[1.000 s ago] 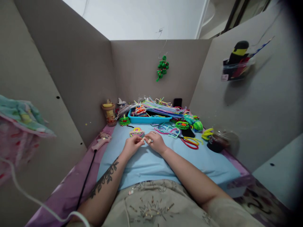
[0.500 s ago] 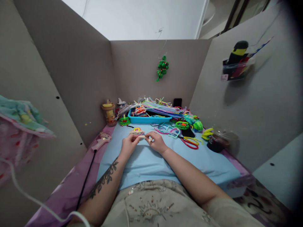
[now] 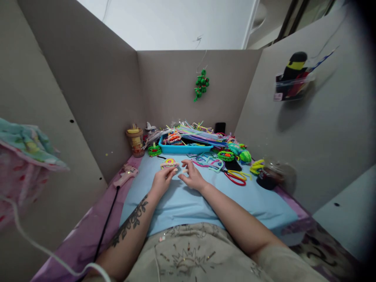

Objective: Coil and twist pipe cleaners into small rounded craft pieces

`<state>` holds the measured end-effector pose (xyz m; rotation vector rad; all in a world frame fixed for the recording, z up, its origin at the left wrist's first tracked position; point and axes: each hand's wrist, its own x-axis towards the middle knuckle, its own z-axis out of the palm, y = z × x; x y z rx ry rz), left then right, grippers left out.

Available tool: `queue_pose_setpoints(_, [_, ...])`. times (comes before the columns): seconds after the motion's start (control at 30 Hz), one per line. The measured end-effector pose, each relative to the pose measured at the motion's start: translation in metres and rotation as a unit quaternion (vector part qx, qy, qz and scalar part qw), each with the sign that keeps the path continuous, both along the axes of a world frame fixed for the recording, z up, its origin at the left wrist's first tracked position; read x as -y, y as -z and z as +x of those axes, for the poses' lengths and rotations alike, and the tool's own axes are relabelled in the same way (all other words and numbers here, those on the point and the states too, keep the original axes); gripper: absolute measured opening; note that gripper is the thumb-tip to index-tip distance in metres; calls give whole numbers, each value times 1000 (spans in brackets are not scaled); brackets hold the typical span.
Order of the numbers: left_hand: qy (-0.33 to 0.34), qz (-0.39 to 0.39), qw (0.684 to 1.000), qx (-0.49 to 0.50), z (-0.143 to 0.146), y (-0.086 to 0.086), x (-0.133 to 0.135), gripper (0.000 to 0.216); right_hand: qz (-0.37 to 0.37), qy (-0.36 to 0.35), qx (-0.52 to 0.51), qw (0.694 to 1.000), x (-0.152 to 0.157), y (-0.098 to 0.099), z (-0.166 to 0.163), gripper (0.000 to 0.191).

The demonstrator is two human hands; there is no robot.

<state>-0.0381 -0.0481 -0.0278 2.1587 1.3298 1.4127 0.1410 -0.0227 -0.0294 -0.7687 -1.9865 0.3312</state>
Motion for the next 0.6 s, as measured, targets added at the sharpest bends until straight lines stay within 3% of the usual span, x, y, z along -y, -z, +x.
queue_pose_setpoints(0.17, [-13,-5,999,29,-1,-1,-1,22,38,10,44,998,-3,-2,1,19])
queue_pose_setpoints(0.6, [5,3,1000,29,0,2,0,21,80,-8,36,996,2,-9,0,9])
